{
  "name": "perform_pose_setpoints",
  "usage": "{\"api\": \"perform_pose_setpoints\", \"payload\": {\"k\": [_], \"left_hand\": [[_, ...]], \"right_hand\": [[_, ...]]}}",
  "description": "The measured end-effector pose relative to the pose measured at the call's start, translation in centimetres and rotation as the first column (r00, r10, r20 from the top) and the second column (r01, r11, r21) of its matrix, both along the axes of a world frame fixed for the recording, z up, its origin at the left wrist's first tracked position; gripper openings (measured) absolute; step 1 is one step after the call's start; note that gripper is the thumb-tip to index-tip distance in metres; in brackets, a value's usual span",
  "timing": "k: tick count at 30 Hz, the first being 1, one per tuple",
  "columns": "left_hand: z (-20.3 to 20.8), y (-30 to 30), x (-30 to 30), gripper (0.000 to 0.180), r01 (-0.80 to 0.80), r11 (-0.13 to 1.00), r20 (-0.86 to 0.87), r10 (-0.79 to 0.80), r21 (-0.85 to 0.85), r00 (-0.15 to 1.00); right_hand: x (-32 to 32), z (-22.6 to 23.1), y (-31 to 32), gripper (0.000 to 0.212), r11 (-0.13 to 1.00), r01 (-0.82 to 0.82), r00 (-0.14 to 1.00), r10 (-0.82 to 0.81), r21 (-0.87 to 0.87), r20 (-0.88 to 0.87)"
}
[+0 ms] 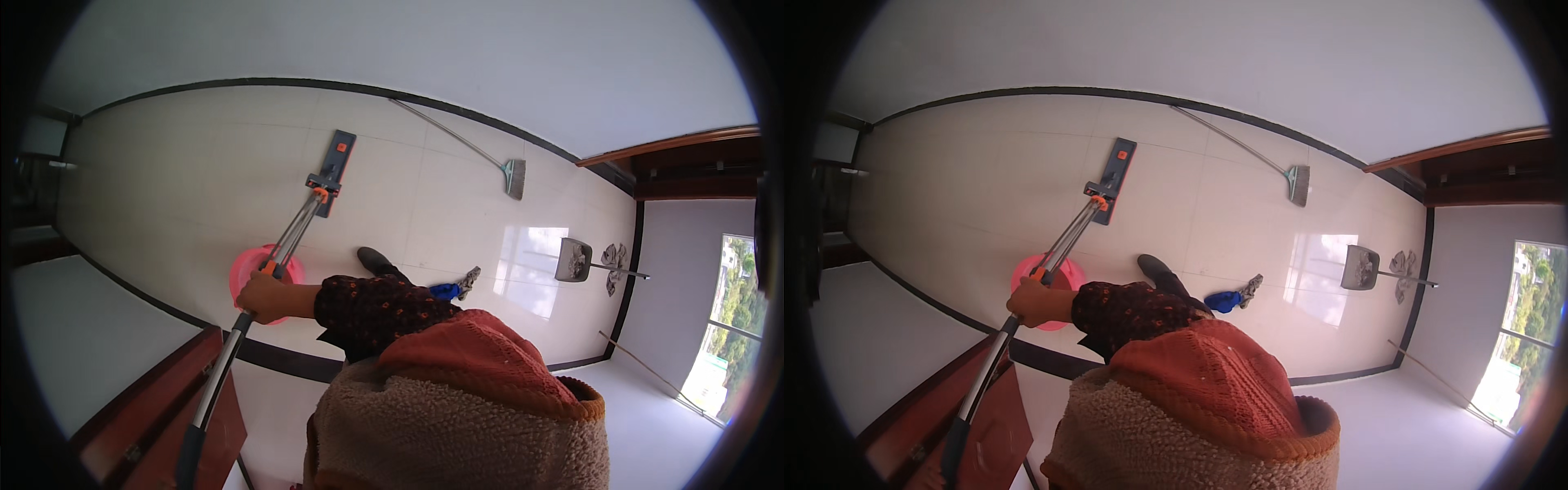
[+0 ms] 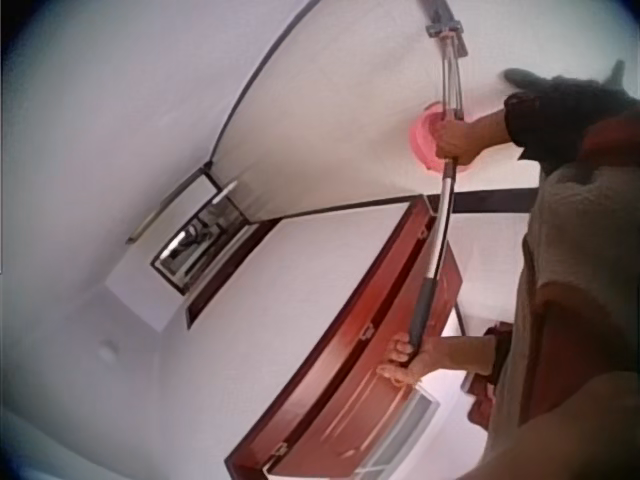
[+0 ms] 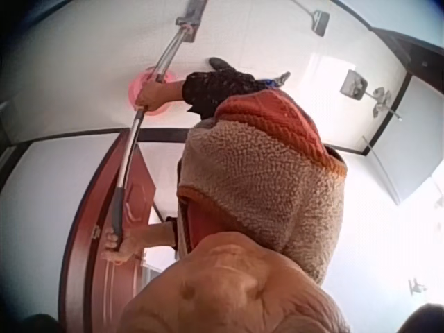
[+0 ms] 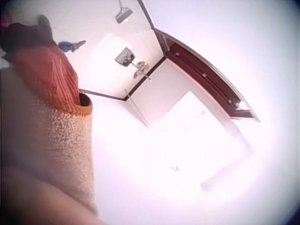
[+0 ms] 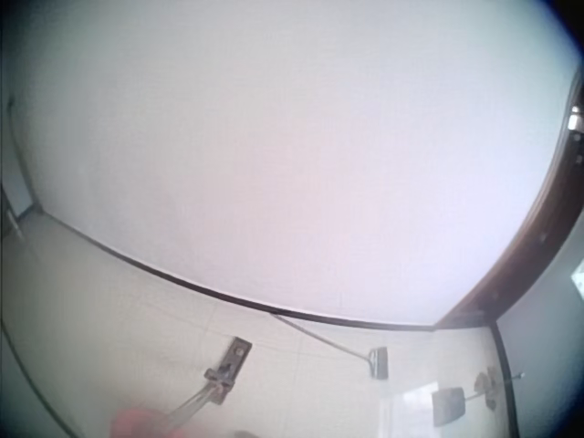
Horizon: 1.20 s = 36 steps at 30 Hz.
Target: The person prepares a mop by removing and washing the mop head in a pink bucket, then reattaches it. They mop the tiled floor in a hallway and a bedroom, moving around furniture and along walls.
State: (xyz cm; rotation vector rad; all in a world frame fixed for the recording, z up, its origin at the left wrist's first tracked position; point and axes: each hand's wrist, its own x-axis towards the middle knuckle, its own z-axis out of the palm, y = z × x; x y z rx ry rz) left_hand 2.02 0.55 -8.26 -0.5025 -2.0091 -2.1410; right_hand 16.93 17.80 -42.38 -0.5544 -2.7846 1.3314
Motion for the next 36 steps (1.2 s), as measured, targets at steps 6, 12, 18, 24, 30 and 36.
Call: {"api": "perform_pose_setpoints", "payload": {"k": [6, 12, 18, 24, 30, 36], "left_hand": [[-1.5, -3.0, -4.4, 0.022, 0.259, 0.966, 0.026, -0.259, -0.002, 0.965], [-11.8, -6.0, -3.1, 0.027, 0.299, 0.931, 0.363, -0.358, 0.209, 0.860], [-6.7, -14.7, -7.7, 0.039, 0.087, 0.955, 0.268, -0.165, 0.283, 0.949], [-1.5, -16.2, -4.0, 0.038, -0.106, 0.926, -0.020, 0.122, 0.363, 0.992], [-1.8, -15.5, -3.5, 0.029, -0.219, 0.945, -0.110, 0.251, 0.242, 0.962], [-1.8, -17.1, -4.3, 0.026, -0.344, 0.915, 0.060, 0.339, 0.210, 0.939]], "right_hand": [[-0.8, 0.5, 0.4, 0.008, 0.968, 0.227, 0.969, -0.213, 0.109, -0.127], [10.1, -6.5, -5.6, 0.018, 0.980, 0.078, 0.948, -0.129, 0.182, 0.291], [0.4, -0.8, -7.3, 0.011, 0.979, -0.080, 0.984, 0.047, 0.188, 0.170], [-14.8, 0.7, -6.9, 0.008, 0.962, -0.067, 0.958, 0.136, 0.264, -0.253], [-23.6, -1.1, -8.4, 0.010, 0.971, -0.113, 0.895, 0.192, 0.212, -0.402], [-17.6, -2.1, -11.1, 0.011, 0.983, -0.127, 0.937, 0.164, 0.137, -0.310]]}}
